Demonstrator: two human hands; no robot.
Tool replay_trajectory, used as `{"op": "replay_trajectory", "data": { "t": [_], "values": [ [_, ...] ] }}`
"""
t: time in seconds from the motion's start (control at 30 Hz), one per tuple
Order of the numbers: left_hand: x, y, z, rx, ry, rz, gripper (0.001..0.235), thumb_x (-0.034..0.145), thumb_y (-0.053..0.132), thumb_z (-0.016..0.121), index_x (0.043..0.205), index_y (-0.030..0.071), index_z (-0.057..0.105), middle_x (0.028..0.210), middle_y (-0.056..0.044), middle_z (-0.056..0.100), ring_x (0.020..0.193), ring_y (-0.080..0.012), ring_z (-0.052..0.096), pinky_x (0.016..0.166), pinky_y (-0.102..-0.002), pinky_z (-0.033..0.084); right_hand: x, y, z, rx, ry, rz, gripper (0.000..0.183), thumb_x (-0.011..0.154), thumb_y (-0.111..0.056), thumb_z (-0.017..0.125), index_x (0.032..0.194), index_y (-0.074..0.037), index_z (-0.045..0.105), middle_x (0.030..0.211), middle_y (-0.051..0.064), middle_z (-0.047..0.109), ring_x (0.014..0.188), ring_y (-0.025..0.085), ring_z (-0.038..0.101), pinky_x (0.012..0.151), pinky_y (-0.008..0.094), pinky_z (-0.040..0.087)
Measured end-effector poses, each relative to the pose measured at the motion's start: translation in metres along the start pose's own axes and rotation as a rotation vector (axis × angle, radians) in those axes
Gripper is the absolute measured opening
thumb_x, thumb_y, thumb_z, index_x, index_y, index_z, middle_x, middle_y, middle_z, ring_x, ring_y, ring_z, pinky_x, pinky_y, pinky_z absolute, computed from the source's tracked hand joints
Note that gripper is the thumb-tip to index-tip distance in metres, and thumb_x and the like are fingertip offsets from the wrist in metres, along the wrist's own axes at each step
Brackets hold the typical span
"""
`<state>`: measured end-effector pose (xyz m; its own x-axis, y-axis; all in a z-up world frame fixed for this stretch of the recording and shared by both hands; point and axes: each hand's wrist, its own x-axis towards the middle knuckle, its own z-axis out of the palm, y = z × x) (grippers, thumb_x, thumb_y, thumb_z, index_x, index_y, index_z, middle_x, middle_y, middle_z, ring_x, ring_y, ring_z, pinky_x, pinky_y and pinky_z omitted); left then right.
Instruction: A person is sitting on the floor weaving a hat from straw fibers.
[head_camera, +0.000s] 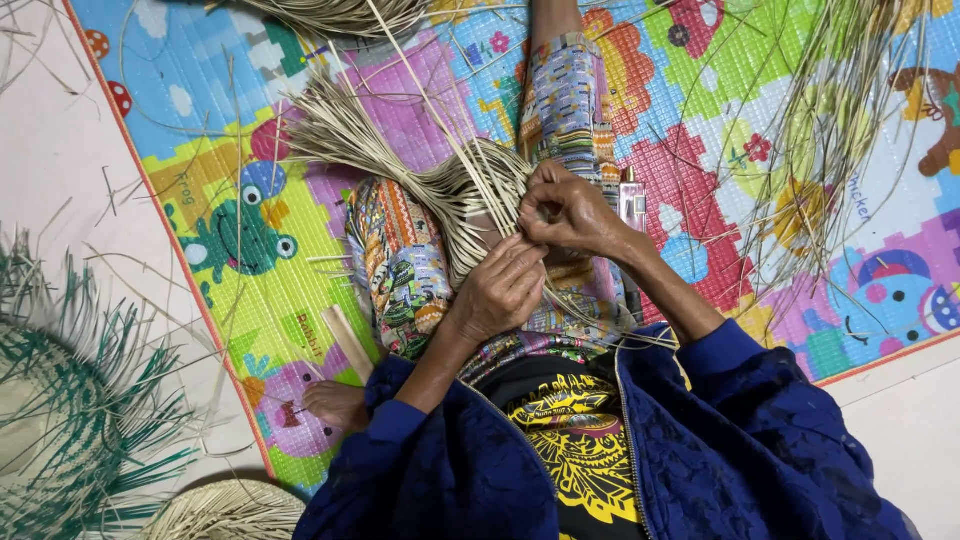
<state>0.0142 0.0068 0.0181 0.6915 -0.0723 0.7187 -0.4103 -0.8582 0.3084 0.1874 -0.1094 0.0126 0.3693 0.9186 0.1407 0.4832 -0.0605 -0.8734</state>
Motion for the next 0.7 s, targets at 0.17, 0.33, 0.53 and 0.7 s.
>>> {"op": "replay_trajectory", "data": {
  "t": [0.17,0.33,0.53,0.7],
  "values": [
    [0.008,0.003,-0.006,-0.022,0.006,0.019,0.008,0.091,0.007,0.063,0.088,0.002,0.068,0.100,-0.014,0.068,0.098,-0.0301,0.072,0.103,-0.044,0.055,0.006,-0.039,-0.002,0.470,0.076,0.010,0.007,0.089,-0.005,0.074,0.089,0.001,0.073,0.093,0.011,0.056,0.083,0.015,0.052,0.066,0.030,0.044],
    [0.027,0.010,-0.017,0.024,0.046,0.048,0.010,0.092,0.006,0.064,0.088,-0.002,0.069,0.094,-0.016,0.069,0.096,-0.0304,0.072,0.103,-0.043,0.057,0.021,-0.105,-0.027,0.742,0.128,-0.037,0.007,0.091,-0.005,0.069,0.093,0.001,0.071,0.097,0.012,0.052,0.089,0.020,0.051,0.071,0.032,0.050],
    [-0.018,0.005,0.011,0.041,-0.003,0.030,0.011,0.090,0.015,0.066,0.087,0.005,0.064,0.088,-0.015,0.060,0.081,-0.0333,0.068,0.086,-0.050,0.058,0.037,-0.194,-0.049,0.502,0.120,-0.343,0.022,0.093,-0.008,0.070,0.115,-0.001,0.071,0.096,0.013,0.055,0.089,0.021,0.050,0.078,0.039,0.047],
    [0.018,0.017,-0.010,0.017,0.003,-0.013,0.014,0.100,0.014,0.059,0.096,0.003,0.067,0.095,-0.015,0.066,0.087,-0.0305,0.072,0.093,-0.045,0.058,0.018,-0.121,-0.033,0.172,0.172,-0.109,0.023,0.099,-0.005,0.066,0.119,0.007,0.069,0.101,0.027,0.062,0.096,0.039,0.061,0.080,0.051,0.055]
  ]
}}
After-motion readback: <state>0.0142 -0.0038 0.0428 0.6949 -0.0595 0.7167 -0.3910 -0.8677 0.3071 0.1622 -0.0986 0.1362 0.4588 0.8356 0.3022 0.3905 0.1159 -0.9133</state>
